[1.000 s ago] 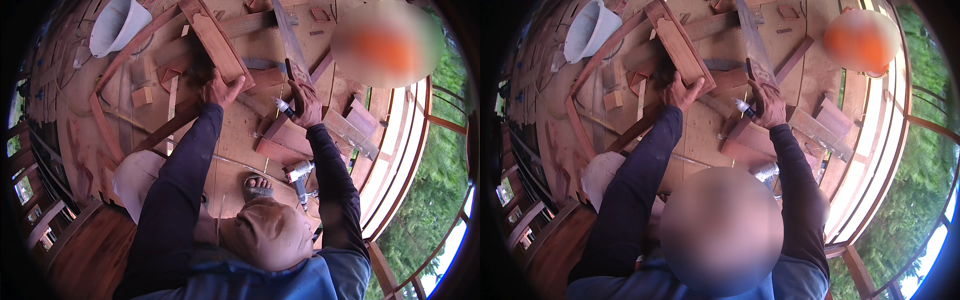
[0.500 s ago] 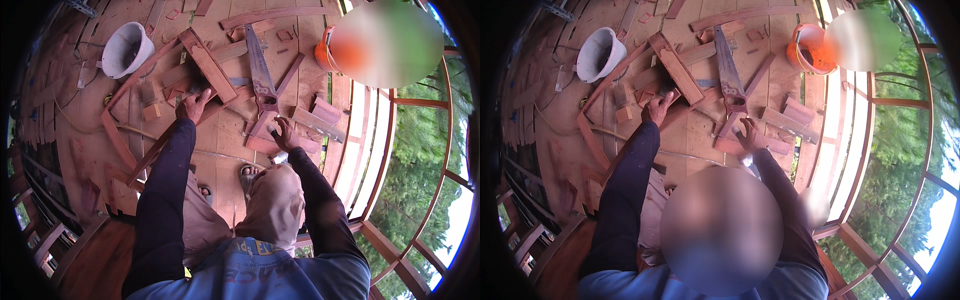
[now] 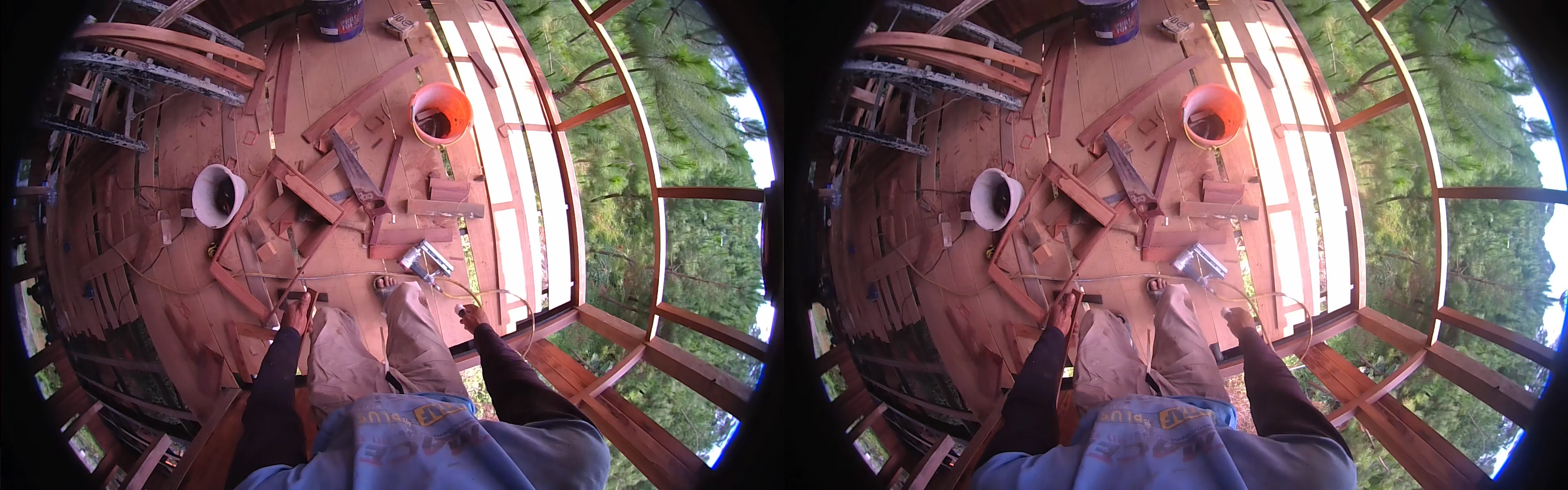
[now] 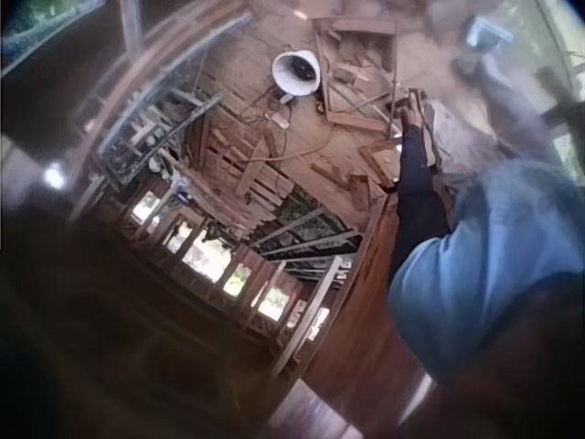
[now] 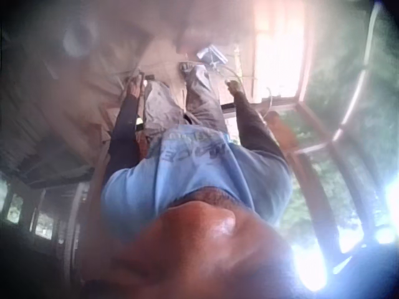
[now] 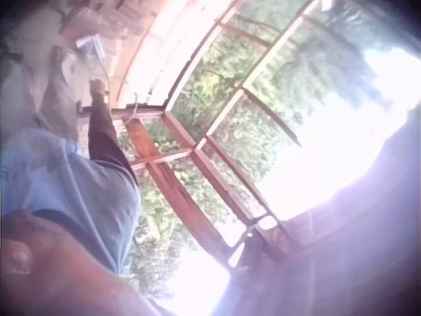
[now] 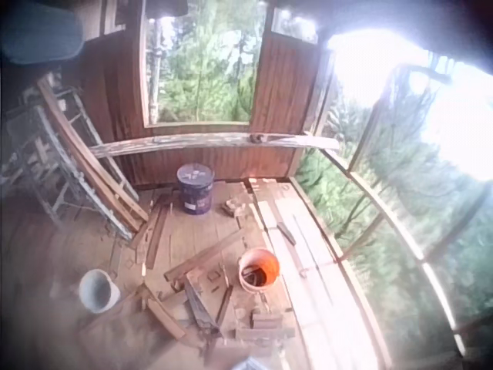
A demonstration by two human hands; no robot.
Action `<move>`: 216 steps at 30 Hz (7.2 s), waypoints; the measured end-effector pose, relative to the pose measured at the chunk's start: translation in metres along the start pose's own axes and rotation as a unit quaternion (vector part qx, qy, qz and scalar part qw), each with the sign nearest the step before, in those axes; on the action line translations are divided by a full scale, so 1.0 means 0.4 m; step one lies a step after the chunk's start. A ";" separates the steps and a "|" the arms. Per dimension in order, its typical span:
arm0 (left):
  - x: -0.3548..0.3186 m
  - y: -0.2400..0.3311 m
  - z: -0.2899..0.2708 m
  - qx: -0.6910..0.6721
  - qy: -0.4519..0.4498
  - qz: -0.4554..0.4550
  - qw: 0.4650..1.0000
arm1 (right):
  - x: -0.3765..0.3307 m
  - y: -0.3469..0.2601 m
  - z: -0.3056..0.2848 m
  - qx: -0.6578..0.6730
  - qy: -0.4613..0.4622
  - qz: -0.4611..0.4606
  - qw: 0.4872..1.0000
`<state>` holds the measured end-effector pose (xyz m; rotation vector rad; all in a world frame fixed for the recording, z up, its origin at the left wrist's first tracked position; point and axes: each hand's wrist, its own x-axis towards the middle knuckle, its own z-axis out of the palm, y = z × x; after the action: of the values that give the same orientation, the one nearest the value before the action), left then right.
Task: The person assembles a rectangular wooden frame on the floor by applying glue to the edges of planks and joining them together. They use a nail gun to fasten the joints and occasionally adjust the pieces to ensure alignment.
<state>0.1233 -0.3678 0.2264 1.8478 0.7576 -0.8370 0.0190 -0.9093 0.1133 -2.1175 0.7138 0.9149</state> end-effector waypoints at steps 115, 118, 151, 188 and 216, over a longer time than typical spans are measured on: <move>0.034 1.827 1.360 -0.656 0.466 -0.254 0.536 | 0.663 -2.478 -1.589 0.225 -0.289 -0.714 0.596; -0.009 1.765 1.446 -0.659 0.474 -0.258 0.524 | 0.570 -2.330 -1.477 0.261 -0.331 -0.574 0.702; -0.391 1.226 1.581 -0.754 0.508 -0.254 0.329 | 0.642 -1.381 -0.730 -0.595 -0.243 -0.631 0.434; -0.793 -0.340 0.386 -0.562 0.299 -0.260 0.726 | -0.015 -1.012 -0.051 -0.224 -0.126 -0.211 0.943; -0.254 0.155 -0.381 0.077 0.185 0.012 0.980 | -0.288 -0.858 -0.149 0.386 -0.038 -0.161 0.907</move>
<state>0.1478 -0.2659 0.3888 2.1822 0.9175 -0.5520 0.2152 -0.7286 0.3653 -1.4165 0.5366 0.4195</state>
